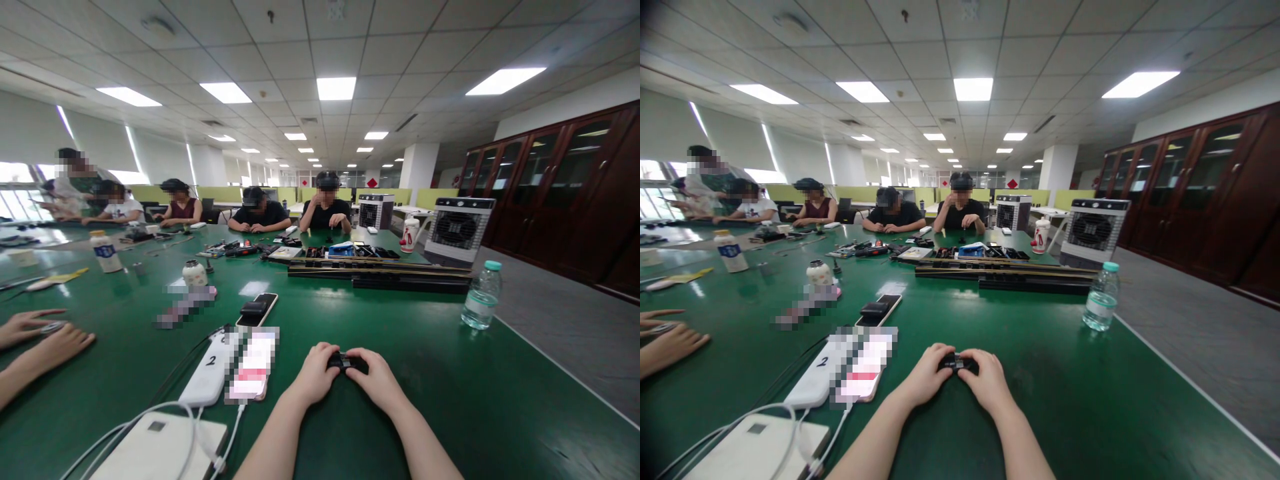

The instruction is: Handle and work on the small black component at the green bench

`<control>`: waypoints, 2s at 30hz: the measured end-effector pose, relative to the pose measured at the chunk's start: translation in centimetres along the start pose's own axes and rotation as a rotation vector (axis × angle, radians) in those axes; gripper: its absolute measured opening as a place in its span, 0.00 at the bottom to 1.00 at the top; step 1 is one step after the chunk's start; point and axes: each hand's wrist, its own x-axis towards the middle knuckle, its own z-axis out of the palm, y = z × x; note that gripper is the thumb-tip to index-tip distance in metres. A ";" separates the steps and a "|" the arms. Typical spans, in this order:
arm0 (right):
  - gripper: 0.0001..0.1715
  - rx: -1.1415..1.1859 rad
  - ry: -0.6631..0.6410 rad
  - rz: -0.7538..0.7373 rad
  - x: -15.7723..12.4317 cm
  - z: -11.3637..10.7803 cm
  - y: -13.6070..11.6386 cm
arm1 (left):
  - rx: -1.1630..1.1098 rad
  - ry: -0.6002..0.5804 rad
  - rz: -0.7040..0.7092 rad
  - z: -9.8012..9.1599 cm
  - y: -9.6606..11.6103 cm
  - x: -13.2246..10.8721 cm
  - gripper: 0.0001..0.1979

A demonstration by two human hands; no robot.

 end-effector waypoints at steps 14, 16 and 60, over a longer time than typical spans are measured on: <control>0.12 0.056 0.008 0.016 0.1 0.1 0.6 | -0.014 0.003 -0.001 -0.1 0.2 -0.1 0.22; 0.12 0.071 0.004 0.007 0.1 0.0 0.6 | -0.019 0.003 -0.004 -0.2 0.3 -0.1 0.22; 0.17 0.150 -0.007 0.095 0.4 0.0 0.9 | 0.150 -0.014 -0.026 -0.5 0.6 -0.3 0.20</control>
